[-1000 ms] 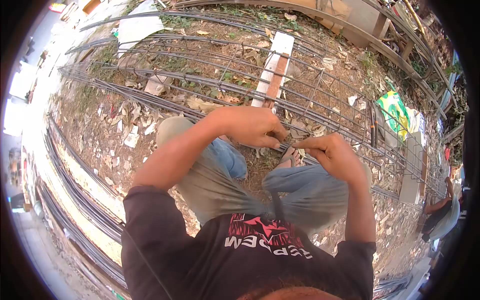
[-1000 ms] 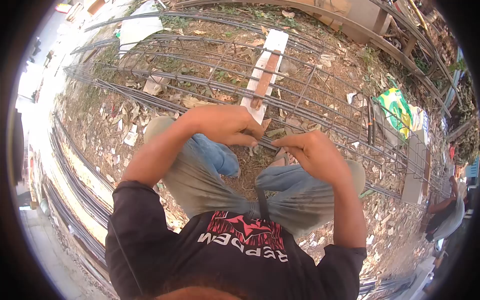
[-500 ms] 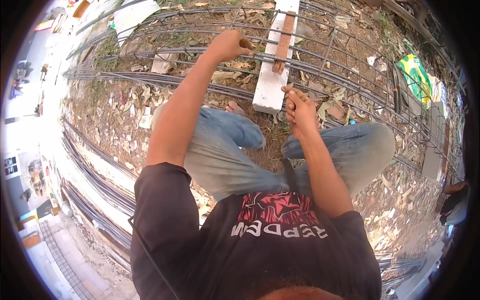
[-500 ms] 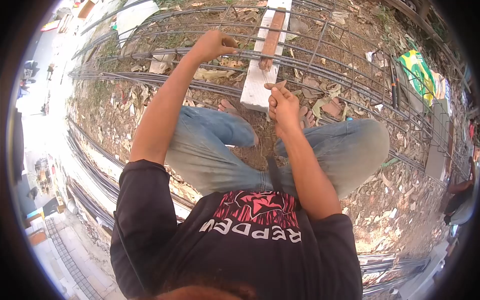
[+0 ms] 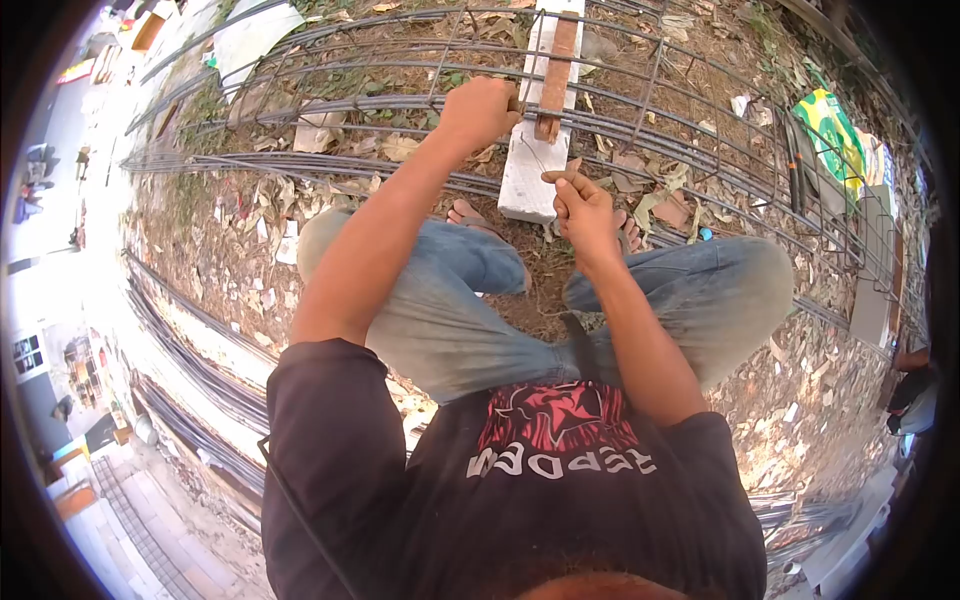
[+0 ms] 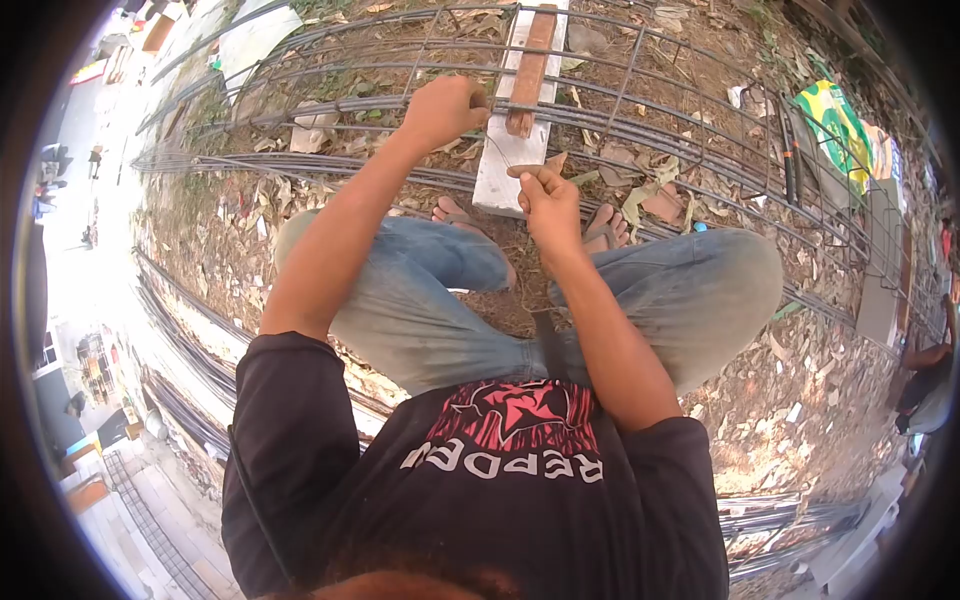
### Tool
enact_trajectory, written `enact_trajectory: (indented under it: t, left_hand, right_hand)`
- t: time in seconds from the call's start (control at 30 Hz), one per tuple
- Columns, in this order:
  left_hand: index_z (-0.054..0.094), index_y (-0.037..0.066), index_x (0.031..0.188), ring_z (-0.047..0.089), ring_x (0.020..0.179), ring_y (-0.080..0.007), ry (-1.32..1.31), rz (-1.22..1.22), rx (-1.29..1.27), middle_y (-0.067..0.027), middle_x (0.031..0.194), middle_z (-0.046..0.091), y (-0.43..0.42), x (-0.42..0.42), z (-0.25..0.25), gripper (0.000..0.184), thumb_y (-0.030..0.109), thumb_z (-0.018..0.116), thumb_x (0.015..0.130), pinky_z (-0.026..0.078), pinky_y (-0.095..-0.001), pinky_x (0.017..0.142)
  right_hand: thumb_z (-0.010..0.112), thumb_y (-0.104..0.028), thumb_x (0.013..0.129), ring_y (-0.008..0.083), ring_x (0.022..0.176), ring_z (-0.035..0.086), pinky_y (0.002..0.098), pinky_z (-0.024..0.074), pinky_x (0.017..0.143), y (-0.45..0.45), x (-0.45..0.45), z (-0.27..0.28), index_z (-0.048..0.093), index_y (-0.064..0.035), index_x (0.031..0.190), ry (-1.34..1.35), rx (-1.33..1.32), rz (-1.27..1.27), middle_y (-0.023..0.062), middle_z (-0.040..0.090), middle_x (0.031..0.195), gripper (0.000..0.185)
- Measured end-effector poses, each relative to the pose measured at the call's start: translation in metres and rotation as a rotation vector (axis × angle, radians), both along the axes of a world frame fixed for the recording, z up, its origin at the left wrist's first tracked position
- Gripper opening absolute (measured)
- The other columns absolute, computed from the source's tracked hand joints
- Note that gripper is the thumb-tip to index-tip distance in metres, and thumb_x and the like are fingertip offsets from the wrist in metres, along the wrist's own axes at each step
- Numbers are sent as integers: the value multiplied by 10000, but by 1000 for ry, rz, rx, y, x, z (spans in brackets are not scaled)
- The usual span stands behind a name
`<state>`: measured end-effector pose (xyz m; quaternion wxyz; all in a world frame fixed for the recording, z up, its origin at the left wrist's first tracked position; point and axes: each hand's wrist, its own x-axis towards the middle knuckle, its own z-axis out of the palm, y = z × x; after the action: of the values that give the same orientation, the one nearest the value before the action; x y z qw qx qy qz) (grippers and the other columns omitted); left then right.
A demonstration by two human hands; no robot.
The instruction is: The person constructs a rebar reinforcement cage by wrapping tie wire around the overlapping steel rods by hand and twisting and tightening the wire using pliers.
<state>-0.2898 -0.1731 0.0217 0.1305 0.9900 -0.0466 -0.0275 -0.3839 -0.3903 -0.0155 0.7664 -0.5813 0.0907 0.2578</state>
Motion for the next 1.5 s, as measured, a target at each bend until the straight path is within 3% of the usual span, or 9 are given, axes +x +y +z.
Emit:
enact_trajectory:
  t: [0.23,0.33,0.53,0.63,0.67,0.77,1.0,1.3,1.5]
  left_hand:
    - [781,94,900,721,924,-311,-9,22,53,-108,915,763,-7,2,0,238,316,819,823,567,-459,810]
    - [772,92,936,718,902,-316,-318,-32,109,-109,943,762,7,6,-14,300,340,862,791,562,-468,800]
    - [750,49,926,738,788,-242,90,60,-293,-97,858,763,26,21,-22,446,411,925,732,571,-409,709]
    - [748,39,905,735,736,-232,132,88,-335,-101,813,759,34,27,-30,462,421,936,725,569,-393,682]
    - [748,37,894,733,724,-230,135,94,-328,-102,798,757,34,28,-31,467,427,939,723,569,-389,676]
    - [781,37,882,730,735,-231,174,126,-247,-120,813,768,33,33,-28,480,448,950,701,572,-390,708]
    - [808,39,1089,728,986,-260,379,119,-399,-167,1038,783,33,40,-24,520,385,937,724,549,-388,900]
    - [779,2,1116,703,1055,-256,478,201,-622,-141,1095,770,32,42,-24,525,275,961,706,502,-422,975]
    - [782,21,1020,700,990,-223,441,209,-668,-108,1008,766,32,40,-29,409,240,955,721,507,-397,906]
  right_hand:
    - [560,-185,1080,20,505,322,219,244,446,5,-2,-1,692,-24,1213,45,-1,-19,-78,441,663,248]
    - [542,-180,1083,22,504,312,220,243,445,16,-5,-7,687,-10,1210,222,91,-54,-82,423,660,257]
    - [502,-155,1072,31,495,274,225,234,428,60,-3,8,643,31,1173,437,147,-151,-86,375,645,254]
    - [480,-189,1079,70,442,286,307,469,422,87,9,-15,643,-20,1139,437,152,-225,-36,428,648,243]
    - [486,-201,1083,85,451,313,313,423,415,93,13,-7,640,-37,1138,454,186,-275,-27,443,659,231]
    - [505,-166,1070,55,488,305,245,250,427,115,27,-13,603,-21,1082,368,230,-389,-67,396,661,176]
    - [505,-183,1087,60,507,339,253,262,430,131,52,-19,575,-90,1019,288,286,-490,-53,413,672,134]
    - [562,-198,1061,65,541,414,263,303,445,134,54,-44,595,-75,998,87,97,-459,-36,491,703,142]
    - [610,-150,1009,167,641,607,367,469,604,116,50,-32,680,37,969,21,-57,-366,86,656,728,203]
